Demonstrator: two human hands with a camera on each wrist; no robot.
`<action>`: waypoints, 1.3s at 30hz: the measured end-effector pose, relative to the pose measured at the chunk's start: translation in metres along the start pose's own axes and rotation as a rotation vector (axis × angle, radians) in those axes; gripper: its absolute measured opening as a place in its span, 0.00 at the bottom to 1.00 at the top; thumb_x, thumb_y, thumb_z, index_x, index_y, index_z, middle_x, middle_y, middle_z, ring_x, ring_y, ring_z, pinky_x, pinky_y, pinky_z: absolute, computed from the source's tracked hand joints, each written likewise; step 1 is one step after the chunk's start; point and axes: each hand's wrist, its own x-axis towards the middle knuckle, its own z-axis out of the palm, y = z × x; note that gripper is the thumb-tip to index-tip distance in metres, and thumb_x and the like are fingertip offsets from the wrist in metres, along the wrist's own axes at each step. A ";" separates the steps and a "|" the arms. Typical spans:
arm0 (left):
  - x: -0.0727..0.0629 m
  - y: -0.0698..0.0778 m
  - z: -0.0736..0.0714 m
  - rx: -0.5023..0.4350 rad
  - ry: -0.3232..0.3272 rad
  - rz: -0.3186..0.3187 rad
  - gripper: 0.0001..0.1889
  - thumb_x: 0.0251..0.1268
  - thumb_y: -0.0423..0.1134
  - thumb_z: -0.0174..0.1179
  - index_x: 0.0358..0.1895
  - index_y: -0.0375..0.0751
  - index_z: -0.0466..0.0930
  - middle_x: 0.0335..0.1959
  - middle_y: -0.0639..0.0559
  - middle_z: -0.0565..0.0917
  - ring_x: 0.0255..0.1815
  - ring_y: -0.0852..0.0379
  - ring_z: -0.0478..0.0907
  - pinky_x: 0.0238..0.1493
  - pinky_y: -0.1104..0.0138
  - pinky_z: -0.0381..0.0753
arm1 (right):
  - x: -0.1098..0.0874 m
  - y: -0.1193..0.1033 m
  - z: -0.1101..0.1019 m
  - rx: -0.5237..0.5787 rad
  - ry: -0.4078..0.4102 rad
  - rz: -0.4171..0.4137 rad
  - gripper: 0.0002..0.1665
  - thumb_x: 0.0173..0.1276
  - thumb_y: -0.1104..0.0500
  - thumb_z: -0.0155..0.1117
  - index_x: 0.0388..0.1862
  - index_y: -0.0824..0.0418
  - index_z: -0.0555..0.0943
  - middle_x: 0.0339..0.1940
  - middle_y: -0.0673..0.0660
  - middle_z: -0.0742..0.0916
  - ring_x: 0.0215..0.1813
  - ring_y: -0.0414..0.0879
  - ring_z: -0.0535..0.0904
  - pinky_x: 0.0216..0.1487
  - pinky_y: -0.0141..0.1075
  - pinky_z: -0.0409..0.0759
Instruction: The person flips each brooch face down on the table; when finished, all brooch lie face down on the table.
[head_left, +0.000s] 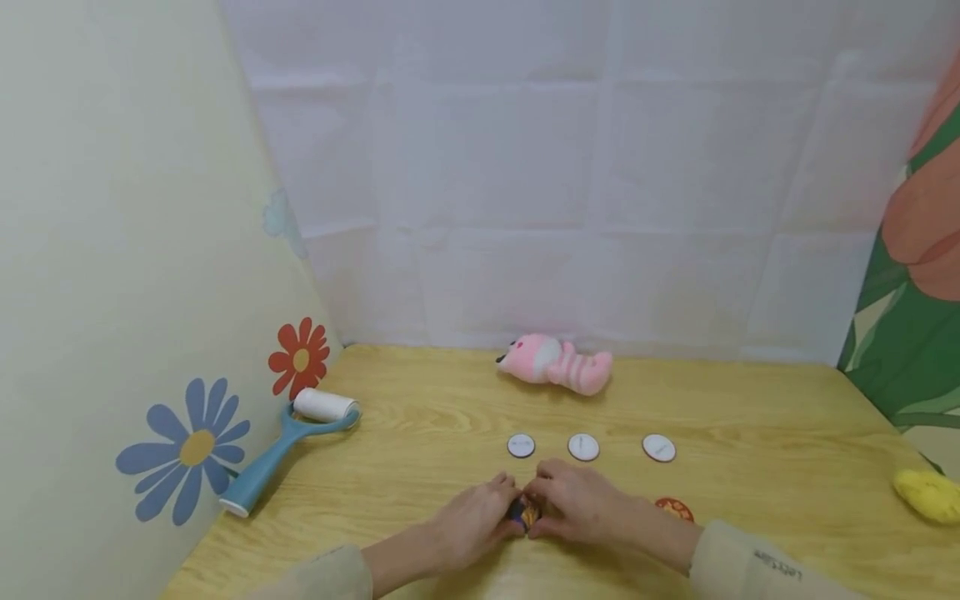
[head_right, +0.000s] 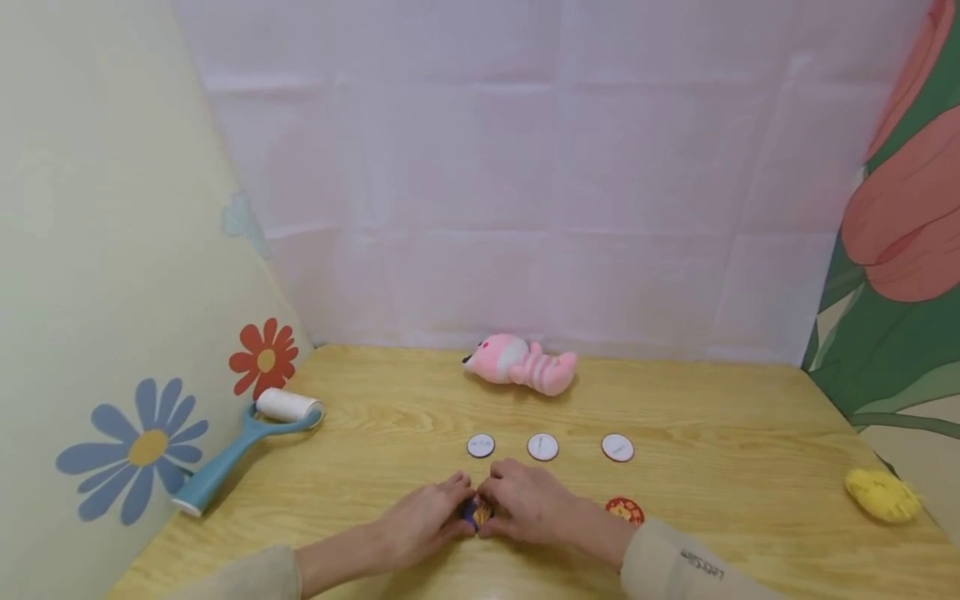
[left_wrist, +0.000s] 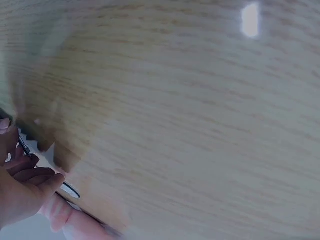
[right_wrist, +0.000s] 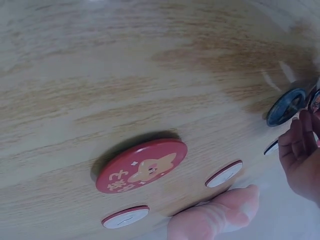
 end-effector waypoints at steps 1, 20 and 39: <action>0.000 0.000 -0.001 -0.004 0.009 0.006 0.16 0.63 0.42 0.65 0.48 0.35 0.80 0.44 0.45 0.81 0.44 0.53 0.81 0.42 0.65 0.83 | 0.000 0.000 -0.001 0.003 0.003 0.005 0.26 0.57 0.41 0.72 0.48 0.56 0.83 0.36 0.44 0.77 0.36 0.33 0.69 0.35 0.24 0.72; 0.019 0.000 -0.064 -0.130 0.057 0.118 0.10 0.68 0.33 0.59 0.47 0.32 0.75 0.28 0.49 0.82 0.22 0.69 0.73 0.22 0.79 0.70 | 0.015 0.003 -0.050 0.017 0.184 -0.033 0.23 0.64 0.48 0.70 0.52 0.61 0.81 0.37 0.48 0.84 0.39 0.40 0.80 0.40 0.32 0.80; 0.026 0.002 -0.074 -0.132 0.111 0.133 0.07 0.68 0.32 0.60 0.44 0.35 0.75 0.28 0.50 0.82 0.20 0.69 0.68 0.20 0.78 0.69 | 0.020 0.010 -0.064 -0.003 0.227 -0.082 0.24 0.64 0.48 0.69 0.52 0.61 0.82 0.36 0.50 0.84 0.36 0.40 0.78 0.35 0.28 0.77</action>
